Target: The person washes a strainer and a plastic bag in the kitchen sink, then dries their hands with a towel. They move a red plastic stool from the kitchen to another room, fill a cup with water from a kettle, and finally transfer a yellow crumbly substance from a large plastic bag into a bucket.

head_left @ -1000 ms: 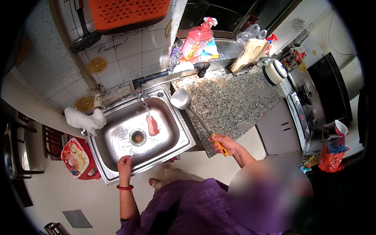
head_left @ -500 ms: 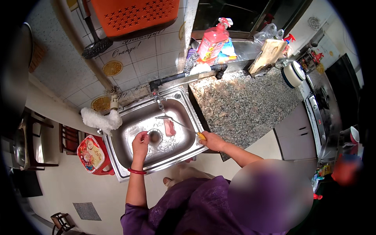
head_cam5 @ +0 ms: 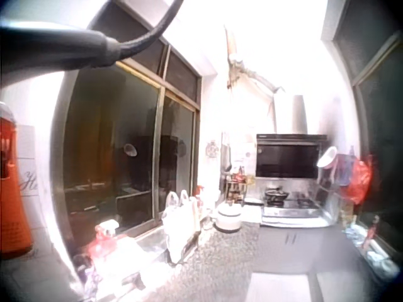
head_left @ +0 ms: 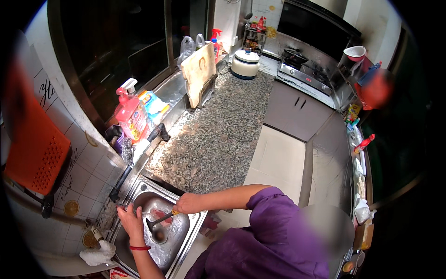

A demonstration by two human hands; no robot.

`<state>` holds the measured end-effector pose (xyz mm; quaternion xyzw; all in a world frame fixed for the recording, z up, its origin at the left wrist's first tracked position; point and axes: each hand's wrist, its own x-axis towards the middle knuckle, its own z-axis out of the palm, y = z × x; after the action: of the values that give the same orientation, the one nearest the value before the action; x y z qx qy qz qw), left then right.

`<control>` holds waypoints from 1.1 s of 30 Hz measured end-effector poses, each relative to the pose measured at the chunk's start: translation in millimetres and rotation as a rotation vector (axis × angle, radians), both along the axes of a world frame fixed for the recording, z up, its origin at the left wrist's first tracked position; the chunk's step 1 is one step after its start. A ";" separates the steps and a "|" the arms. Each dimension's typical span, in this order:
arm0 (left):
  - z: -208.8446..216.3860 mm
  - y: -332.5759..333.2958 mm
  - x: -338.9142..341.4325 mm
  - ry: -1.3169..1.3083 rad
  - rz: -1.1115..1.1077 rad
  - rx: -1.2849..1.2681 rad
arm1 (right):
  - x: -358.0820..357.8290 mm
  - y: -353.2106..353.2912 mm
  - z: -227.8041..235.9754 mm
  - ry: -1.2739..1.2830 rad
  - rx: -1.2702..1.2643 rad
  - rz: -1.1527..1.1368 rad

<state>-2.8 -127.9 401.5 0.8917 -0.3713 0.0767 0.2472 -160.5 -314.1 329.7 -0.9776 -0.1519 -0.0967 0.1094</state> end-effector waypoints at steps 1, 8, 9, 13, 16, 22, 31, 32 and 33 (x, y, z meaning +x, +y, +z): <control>-3.0 -0.5 -0.1 -0.002 -0.007 0.031 | -5.6 -3.3 -6.7 -0.013 0.008 0.003; -9.2 13.3 19.7 -0.099 -0.067 -0.129 | -31.4 13.9 15.5 0.126 -0.033 -0.130; -1.1 6.9 17.3 -0.120 -0.068 -0.034 | -37.7 17.5 17.8 0.130 -0.032 -0.150; -7.0 9.5 26.6 -0.195 -0.098 0.049 | -47.6 32.4 18.9 0.062 0.019 -0.157; -8.0 19.8 27.5 -0.238 -0.104 -0.025 | -58.3 44.9 27.8 0.042 -0.020 -0.172; -25.1 42.2 27.8 -0.368 -0.090 -0.030 | -97.6 59.6 44.4 0.043 0.004 -0.246; -36.4 73.1 39.8 0.525 -0.206 -0.597 | -152.0 40.7 69.0 0.054 0.071 -0.319; 18.8 72.3 -8.7 1.054 0.061 -0.671 | -167.1 29.4 60.8 0.079 0.070 -0.342; 60.4 83.4 -54.0 1.347 -0.044 -0.982 | -171.3 20.6 48.7 0.059 0.061 -0.337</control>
<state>-56.8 -44.5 462.0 0.5300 -0.0857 -0.3246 0.7787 -331.8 -293.5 378.4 -0.9878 0.0203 -0.0894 0.1259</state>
